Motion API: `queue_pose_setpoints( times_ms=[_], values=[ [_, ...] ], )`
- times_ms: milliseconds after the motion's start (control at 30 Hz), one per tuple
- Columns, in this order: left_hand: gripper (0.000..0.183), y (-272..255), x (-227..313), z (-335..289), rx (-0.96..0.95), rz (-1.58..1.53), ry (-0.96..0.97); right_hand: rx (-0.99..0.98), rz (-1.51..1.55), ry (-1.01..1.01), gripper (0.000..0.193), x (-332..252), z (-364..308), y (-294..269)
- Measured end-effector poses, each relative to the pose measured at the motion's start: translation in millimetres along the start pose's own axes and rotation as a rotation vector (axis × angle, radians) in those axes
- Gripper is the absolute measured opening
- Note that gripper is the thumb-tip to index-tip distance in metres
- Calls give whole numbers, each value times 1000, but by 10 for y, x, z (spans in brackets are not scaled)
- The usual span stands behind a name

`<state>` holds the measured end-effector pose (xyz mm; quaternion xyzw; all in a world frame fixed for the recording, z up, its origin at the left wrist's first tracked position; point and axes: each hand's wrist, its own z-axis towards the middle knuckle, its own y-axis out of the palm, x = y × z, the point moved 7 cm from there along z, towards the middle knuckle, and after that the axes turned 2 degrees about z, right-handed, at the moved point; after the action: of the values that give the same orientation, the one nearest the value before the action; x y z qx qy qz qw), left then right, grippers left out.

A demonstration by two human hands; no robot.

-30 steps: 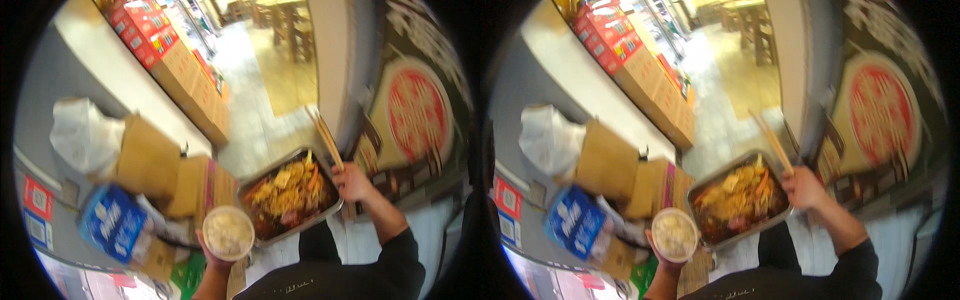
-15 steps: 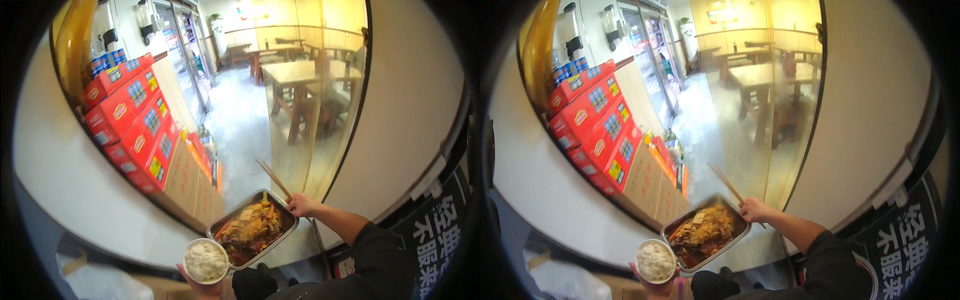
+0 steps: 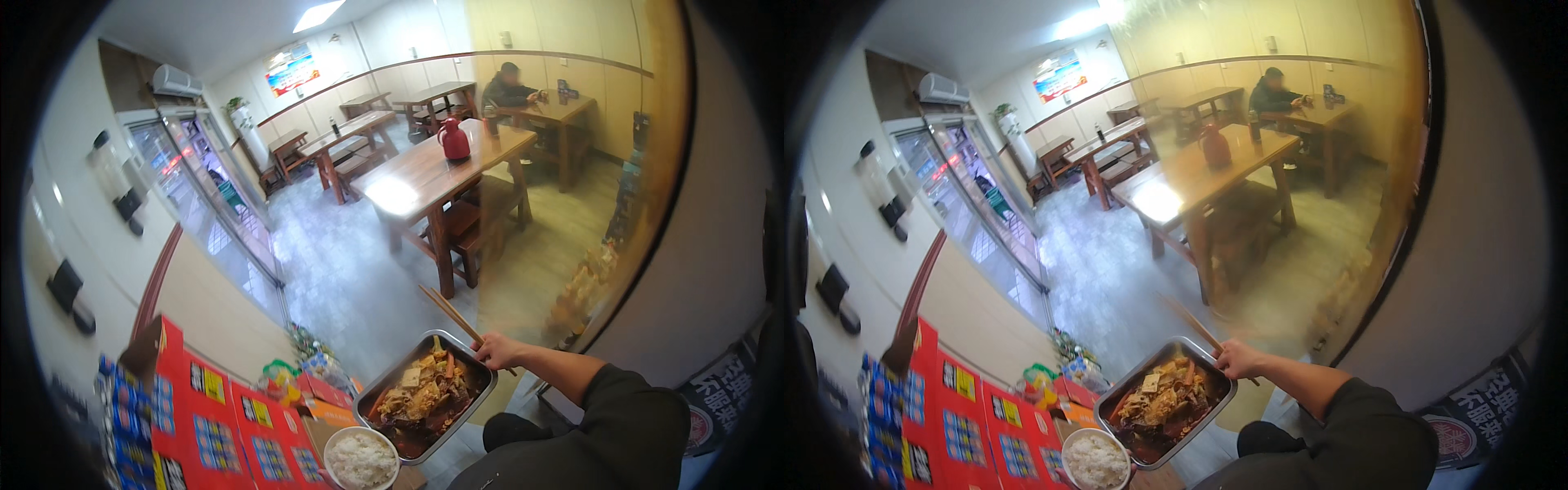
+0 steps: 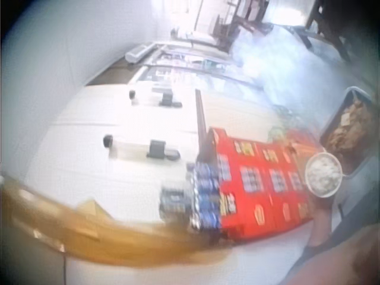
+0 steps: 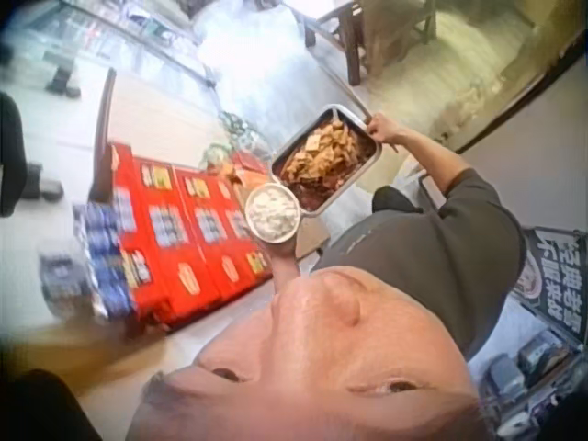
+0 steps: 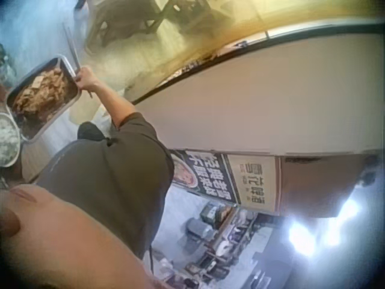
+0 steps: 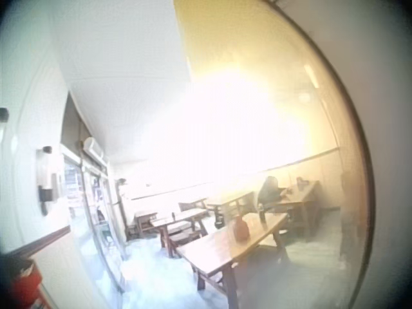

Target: The person mixes cooked ingredients in a large metal bowl, adds sauce from a pot, and transfers the mixture to a serving tray. They then scoop rice into a bowl, carry both the tray and rice to a table, and place them down. Finally, they select various raw ingredients from refrigerated display cases using tongs and place them into a clear bowl.

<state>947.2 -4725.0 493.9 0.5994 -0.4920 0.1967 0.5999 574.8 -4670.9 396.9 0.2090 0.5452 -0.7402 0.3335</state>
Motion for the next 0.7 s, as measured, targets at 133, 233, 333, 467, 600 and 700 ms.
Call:
queue_pose_setpoints(
  times_ms=[133,233,333,467,600,700],
  values=[
    [95,471,3,859,-98,41,-56,190,-18,108,16,477,179,-485],
    [92,757,-32,1703,-271,-96,-175,65,-66,189,14,795,504,-662],
    [92,1507,-301,2466,-375,-208,-306,322,-102,256,18,1180,455,-1338],
    [90,2686,-865,3562,-433,-158,-507,464,-152,390,21,2109,345,-2146],
    [89,3573,-1423,4589,-549,-65,-643,597,-143,540,25,2641,288,-2643],
    [88,3992,-1805,5054,-771,-109,-810,907,-416,721,23,2464,86,-2748]
  ],
)
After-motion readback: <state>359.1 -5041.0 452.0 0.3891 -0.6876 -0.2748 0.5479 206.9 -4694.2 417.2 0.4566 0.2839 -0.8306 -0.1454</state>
